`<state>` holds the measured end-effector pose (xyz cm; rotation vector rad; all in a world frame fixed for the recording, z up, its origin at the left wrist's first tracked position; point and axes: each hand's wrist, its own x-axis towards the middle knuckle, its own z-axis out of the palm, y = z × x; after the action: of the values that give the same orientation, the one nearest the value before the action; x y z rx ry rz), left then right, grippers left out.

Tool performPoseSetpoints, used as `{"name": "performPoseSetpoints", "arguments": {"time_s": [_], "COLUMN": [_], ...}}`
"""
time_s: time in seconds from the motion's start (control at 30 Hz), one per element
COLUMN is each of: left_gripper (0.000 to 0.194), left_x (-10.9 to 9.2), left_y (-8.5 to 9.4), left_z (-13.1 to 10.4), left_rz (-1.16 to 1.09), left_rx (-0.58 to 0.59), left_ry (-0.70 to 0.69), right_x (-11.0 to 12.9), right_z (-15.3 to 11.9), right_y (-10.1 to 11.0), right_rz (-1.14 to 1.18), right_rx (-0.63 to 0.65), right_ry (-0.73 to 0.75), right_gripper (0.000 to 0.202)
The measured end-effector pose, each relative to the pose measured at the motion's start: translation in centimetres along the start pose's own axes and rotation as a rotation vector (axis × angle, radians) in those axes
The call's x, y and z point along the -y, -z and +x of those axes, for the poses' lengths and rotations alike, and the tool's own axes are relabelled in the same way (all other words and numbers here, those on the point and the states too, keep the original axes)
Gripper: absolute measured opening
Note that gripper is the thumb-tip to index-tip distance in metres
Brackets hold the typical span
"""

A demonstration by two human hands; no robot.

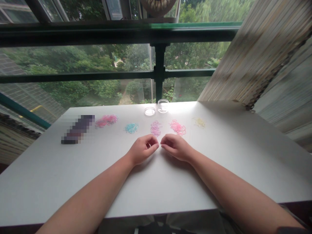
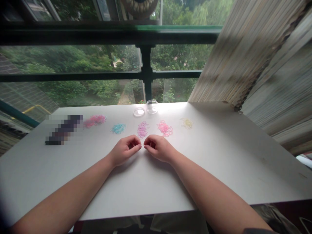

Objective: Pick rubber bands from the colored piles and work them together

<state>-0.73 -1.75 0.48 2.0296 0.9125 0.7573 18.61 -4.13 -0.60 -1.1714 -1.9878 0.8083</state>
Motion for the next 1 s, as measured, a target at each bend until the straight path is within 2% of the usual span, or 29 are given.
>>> {"name": "performPoseSetpoints", "arguments": {"time_s": [0.67, 0.87, 1.0], "left_gripper": [0.014, 0.012, 0.013], "left_x": [-0.12, -0.14, -0.17], "left_y": [0.01, 0.01, 0.05], "left_z": [-0.06, -0.07, -0.06], "left_rz": [-0.005, -0.006, -0.009], "left_rx": [-0.004, -0.009, -0.003], "left_ry": [0.016, 0.005, 0.007], "right_x": [0.15, 0.16, 0.24], "right_z": [-0.01, -0.08, -0.04], "right_y": [0.02, 0.02, -0.05], "right_rz": [0.004, 0.026, 0.003], "right_rx": [-0.003, 0.018, 0.002], "right_ry": [-0.003, -0.008, 0.011], "right_gripper": [0.002, 0.008, 0.002]}}
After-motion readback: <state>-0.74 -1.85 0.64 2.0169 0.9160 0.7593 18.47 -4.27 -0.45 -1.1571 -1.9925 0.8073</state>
